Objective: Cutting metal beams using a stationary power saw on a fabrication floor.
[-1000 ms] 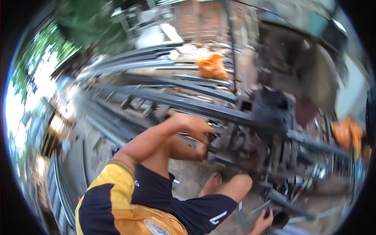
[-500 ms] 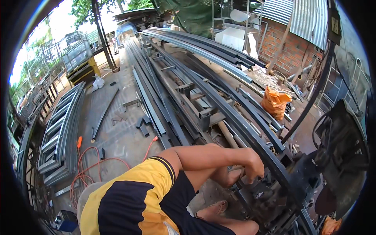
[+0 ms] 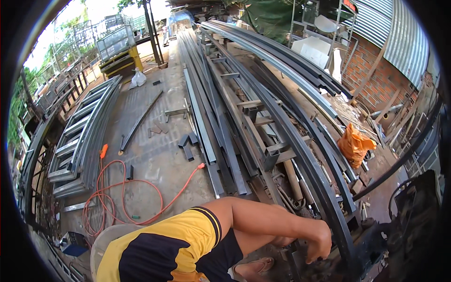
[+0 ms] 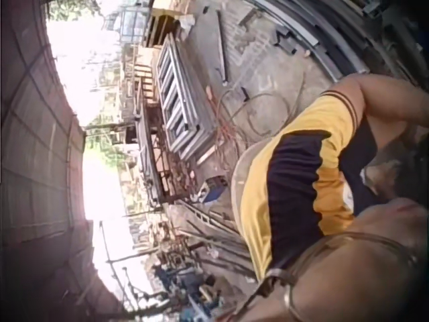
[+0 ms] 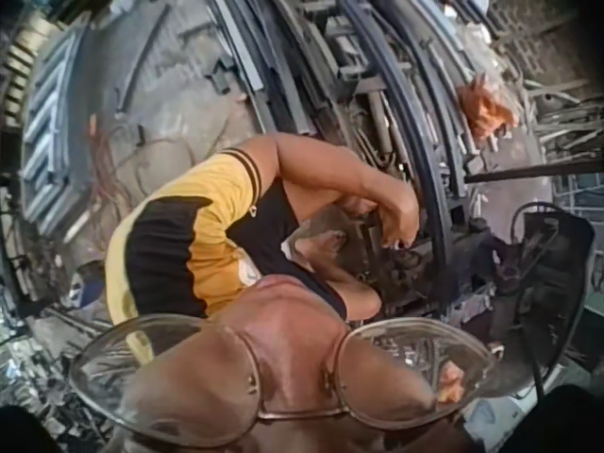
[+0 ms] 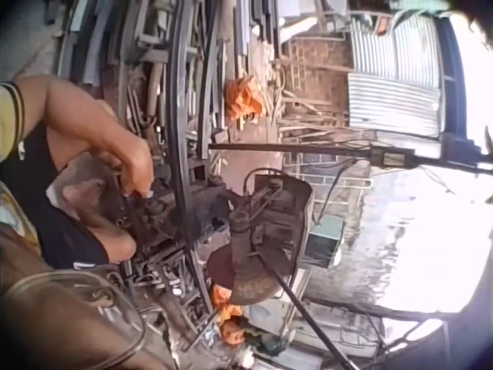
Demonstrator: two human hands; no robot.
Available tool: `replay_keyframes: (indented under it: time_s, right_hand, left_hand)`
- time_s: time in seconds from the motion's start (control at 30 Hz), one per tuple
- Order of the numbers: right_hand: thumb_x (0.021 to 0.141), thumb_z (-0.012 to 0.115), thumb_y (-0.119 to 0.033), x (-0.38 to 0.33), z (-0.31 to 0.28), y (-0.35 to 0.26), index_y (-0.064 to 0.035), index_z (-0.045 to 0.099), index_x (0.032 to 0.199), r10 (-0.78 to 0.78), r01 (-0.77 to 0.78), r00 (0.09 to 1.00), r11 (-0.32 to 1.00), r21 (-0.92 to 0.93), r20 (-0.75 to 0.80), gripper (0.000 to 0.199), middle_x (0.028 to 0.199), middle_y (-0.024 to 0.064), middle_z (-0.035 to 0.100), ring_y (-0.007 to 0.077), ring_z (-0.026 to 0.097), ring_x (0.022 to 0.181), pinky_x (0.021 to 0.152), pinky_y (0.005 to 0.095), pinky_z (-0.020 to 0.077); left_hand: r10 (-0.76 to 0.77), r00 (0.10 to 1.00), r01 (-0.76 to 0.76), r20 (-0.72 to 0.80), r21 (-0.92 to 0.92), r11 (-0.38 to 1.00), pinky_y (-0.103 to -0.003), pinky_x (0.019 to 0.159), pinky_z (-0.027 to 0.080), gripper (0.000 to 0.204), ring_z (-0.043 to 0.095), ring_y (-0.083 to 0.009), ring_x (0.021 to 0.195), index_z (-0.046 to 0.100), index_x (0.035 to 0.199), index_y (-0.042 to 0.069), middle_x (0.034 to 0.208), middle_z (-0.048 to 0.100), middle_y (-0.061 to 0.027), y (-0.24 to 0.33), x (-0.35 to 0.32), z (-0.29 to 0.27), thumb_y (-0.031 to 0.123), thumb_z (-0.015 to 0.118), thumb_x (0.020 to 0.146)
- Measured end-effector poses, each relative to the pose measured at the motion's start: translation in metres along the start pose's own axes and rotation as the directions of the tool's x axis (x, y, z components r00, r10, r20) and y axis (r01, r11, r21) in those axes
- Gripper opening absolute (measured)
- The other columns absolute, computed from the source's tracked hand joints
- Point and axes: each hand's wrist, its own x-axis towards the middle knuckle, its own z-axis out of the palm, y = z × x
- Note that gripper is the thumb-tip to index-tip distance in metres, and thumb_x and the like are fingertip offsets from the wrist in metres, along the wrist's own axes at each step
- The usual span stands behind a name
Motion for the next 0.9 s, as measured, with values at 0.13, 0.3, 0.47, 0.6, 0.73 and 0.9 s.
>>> replay_keyframes:
  time_s: [0.13,0.3,0.47,0.6,0.73,0.9]
  right_hand:
    - [0.088,0.062,-0.029,0.025,0.012,-0.007,0.0019,0.074,0.096,-0.054,0.054,0.995,0.999,-0.001,0.079,0.034,0.087,0.0198,0.072,0.0339,0.070,0.072,0.061,0.0434,0.0549]
    - [0.088,0.063,-0.030,0.047,0.008,-0.008,0.0018,0.074,0.097,-0.090,0.094,0.985,0.995,-0.023,0.144,0.035,0.088,0.0204,0.072,0.0344,0.070,0.073,0.062,0.0437,0.0550]
    - [0.088,0.063,-0.030,0.069,-0.003,-0.007,0.0016,0.074,0.098,-0.114,0.126,0.976,0.990,-0.056,0.185,0.035,0.089,0.0210,0.072,0.0348,0.070,0.074,0.062,0.0440,0.0552]
    - [0.088,0.063,-0.030,0.091,-0.010,-0.008,0.0015,0.074,0.099,-0.140,0.159,0.967,0.984,-0.075,0.213,0.035,0.090,0.0215,0.072,0.0351,0.071,0.075,0.063,0.0442,0.0553]
    - [0.088,0.064,-0.030,0.103,-0.020,-0.006,0.0014,0.074,0.100,-0.131,0.157,0.967,0.982,-0.104,0.218,0.036,0.091,0.0220,0.072,0.0354,0.071,0.076,0.064,0.0445,0.0553]
    - [0.087,0.064,-0.031,0.139,-0.013,-0.016,0.0012,0.074,0.101,-0.182,0.216,0.946,0.971,-0.104,0.268,0.036,0.092,0.0226,0.072,0.0359,0.071,0.077,0.064,0.0448,0.0555]
  left_hand:
    - [-0.060,0.991,0.057,0.117,0.031,0.998,-0.047,0.098,0.049,0.064,0.057,-0.0360,0.122,0.058,0.135,0.010,0.133,0.060,-0.0136,-0.005,0.001,-0.004,0.047,0.068,0.084]
    - [-0.072,0.980,0.058,0.188,0.079,0.995,-0.048,0.095,0.049,0.061,0.057,-0.0365,0.120,0.060,0.133,0.010,0.133,0.060,-0.0141,0.003,-0.008,-0.016,0.047,0.068,0.085]
    - [0.009,0.989,-0.010,0.149,0.002,1.000,-0.051,0.098,0.047,0.053,0.055,-0.0396,0.122,0.060,0.131,0.006,0.135,0.058,-0.0198,0.011,-0.011,-0.023,0.039,0.066,0.089]
    - [0.081,0.993,-0.084,0.087,0.029,0.996,-0.051,0.099,0.047,0.051,0.055,-0.0396,0.121,0.061,0.128,0.004,0.133,0.058,-0.0204,-0.009,0.017,-0.005,0.037,0.067,0.089]
    - [0.150,0.988,-0.153,0.048,0.074,0.985,-0.050,0.099,0.047,0.048,0.055,-0.0383,0.120,0.062,0.125,0.004,0.131,0.059,-0.0199,-0.012,0.028,-0.005,0.035,0.068,0.089]
    - [0.300,0.954,-0.290,-0.029,0.181,0.940,-0.048,0.100,0.046,0.044,0.055,-0.0368,0.118,0.063,0.123,0.003,0.131,0.059,-0.0191,-0.064,0.079,0.037,0.033,0.068,0.090]
